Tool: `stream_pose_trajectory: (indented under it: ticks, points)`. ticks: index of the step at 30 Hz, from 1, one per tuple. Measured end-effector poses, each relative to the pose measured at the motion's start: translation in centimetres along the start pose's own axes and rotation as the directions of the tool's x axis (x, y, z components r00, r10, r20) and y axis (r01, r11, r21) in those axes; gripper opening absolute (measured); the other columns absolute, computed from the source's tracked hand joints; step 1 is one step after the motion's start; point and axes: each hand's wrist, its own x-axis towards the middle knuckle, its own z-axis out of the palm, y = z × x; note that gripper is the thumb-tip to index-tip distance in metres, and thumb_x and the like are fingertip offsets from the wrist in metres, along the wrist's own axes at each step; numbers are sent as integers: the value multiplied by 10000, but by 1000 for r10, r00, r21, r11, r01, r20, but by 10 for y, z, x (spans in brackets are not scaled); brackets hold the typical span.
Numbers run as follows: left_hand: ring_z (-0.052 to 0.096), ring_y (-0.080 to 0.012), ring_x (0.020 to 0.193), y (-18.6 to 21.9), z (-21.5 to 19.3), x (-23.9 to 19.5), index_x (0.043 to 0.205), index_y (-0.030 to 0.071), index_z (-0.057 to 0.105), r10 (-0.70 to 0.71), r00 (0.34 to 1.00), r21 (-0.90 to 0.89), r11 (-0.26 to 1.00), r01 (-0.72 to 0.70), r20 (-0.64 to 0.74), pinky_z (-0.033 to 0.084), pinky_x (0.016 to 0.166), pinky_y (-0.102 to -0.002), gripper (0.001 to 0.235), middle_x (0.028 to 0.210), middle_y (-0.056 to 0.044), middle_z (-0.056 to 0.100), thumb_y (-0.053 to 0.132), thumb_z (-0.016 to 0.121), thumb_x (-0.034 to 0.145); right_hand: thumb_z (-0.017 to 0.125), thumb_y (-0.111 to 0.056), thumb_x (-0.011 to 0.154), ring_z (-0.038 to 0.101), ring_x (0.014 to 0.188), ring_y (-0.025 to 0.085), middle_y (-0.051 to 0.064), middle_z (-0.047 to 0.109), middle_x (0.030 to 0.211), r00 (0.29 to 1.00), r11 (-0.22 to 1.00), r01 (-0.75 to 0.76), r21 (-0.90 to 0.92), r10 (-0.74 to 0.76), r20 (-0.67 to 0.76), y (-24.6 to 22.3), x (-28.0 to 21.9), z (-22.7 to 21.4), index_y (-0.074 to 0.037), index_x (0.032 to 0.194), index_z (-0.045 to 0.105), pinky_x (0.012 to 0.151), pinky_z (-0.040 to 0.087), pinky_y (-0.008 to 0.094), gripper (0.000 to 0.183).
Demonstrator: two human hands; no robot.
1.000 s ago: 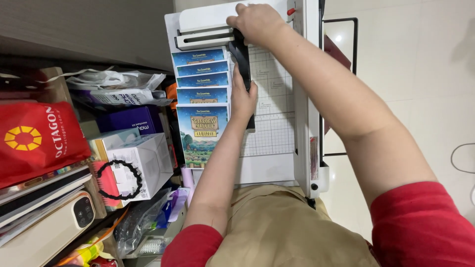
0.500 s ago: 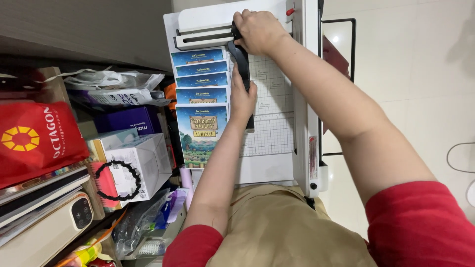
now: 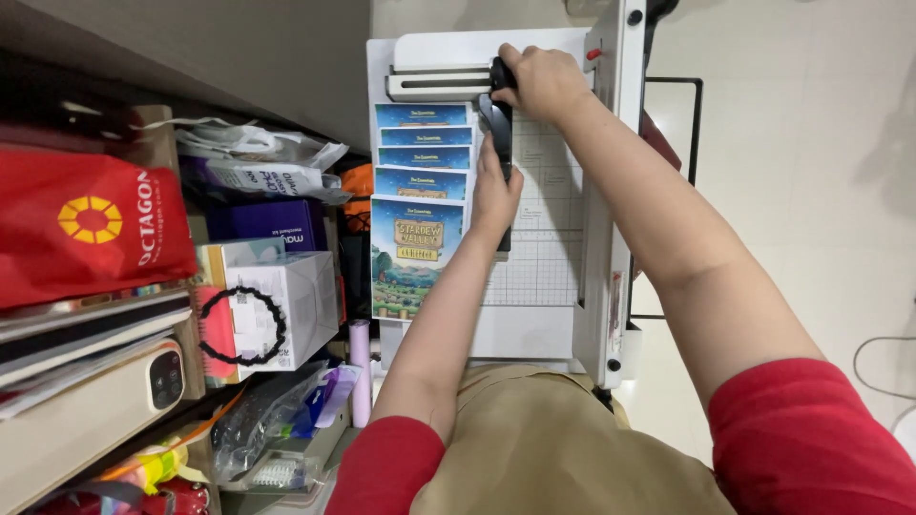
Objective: Using a manual paper cutter to trim printed sheets and booklets.
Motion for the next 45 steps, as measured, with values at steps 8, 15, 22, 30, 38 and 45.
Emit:
stream_pose_trajectory:
  ticks: [8, 15, 22, 30, 38, 45]
  points:
    - [188, -399, 1576, 69, -43, -39, 1609, 34, 137, 85, 996, -104, 991, -81, 29, 213, 1284, -500, 793, 1688, -234, 182, 276, 587, 1003, 631, -513, 1027, 670, 694, 384, 154, 688, 897, 958, 975, -170, 146, 198, -206, -60, -49, -33, -89, 1434, 481, 510, 484, 483, 606]
    - [565, -357, 1299, 12, -184, -2, 1345, 55, 591, 11, 950, 276, 958, 79, -312, 489, 1098, -490, 368, 1345, -177, 588, 208, 681, 1023, 648, -71, 965, 658, 1210, 353, 203, 679, 1281, 955, 936, 211, 282, -136, -263, -124, -64, -8, -39, 1298, 704, 1030, 525, 413, 340]
    - [608, -316, 1279, -70, -225, 1, 1412, 125, 610, -536, 836, 206, 837, 507, 121, 512, 1043, -487, 902, 1313, -136, 672, 842, 645, 866, 587, -383, 1029, 391, 1468, 366, 202, 475, 1538, 993, 986, 108, 127, -101, -59, -141, -11, 44, -8, 1499, 485, 1198, 349, 497, 610]
    - [550, -407, 1331, -3, -224, -17, 1483, 48, 505, -520, 840, 31, 852, 522, 151, 498, 1052, -541, 886, 1403, -235, 588, 620, 787, 869, 401, -649, 1040, 298, 1497, 341, 129, 351, 1598, 998, 1000, 9, 25, -11, 63, -145, -2, 62, -78, 1580, 377, 1191, 378, 502, 786]
    - [535, -393, 1351, 18, -223, -21, 1500, 46, 490, -539, 832, -6, 839, 544, 133, 485, 1076, -526, 882, 1415, -222, 579, 580, 807, 874, 404, -702, 1015, 342, 1457, 380, 132, 385, 1555, 997, 999, -19, -47, 23, 68, -147, 2, 68, -155, 1579, 397, 1149, 414, 516, 786]
    - [540, -387, 1358, 36, -228, -17, 1534, 20, 453, -508, 847, -23, 855, 518, 156, 472, 1094, -523, 871, 1446, -241, 564, 504, 800, 898, 447, -667, 1019, 318, 1482, 412, 142, 355, 1572, 997, 998, -66, 17, 65, 44, -147, -2, 72, -185, 1604, 344, 1199, 347, 535, 765]
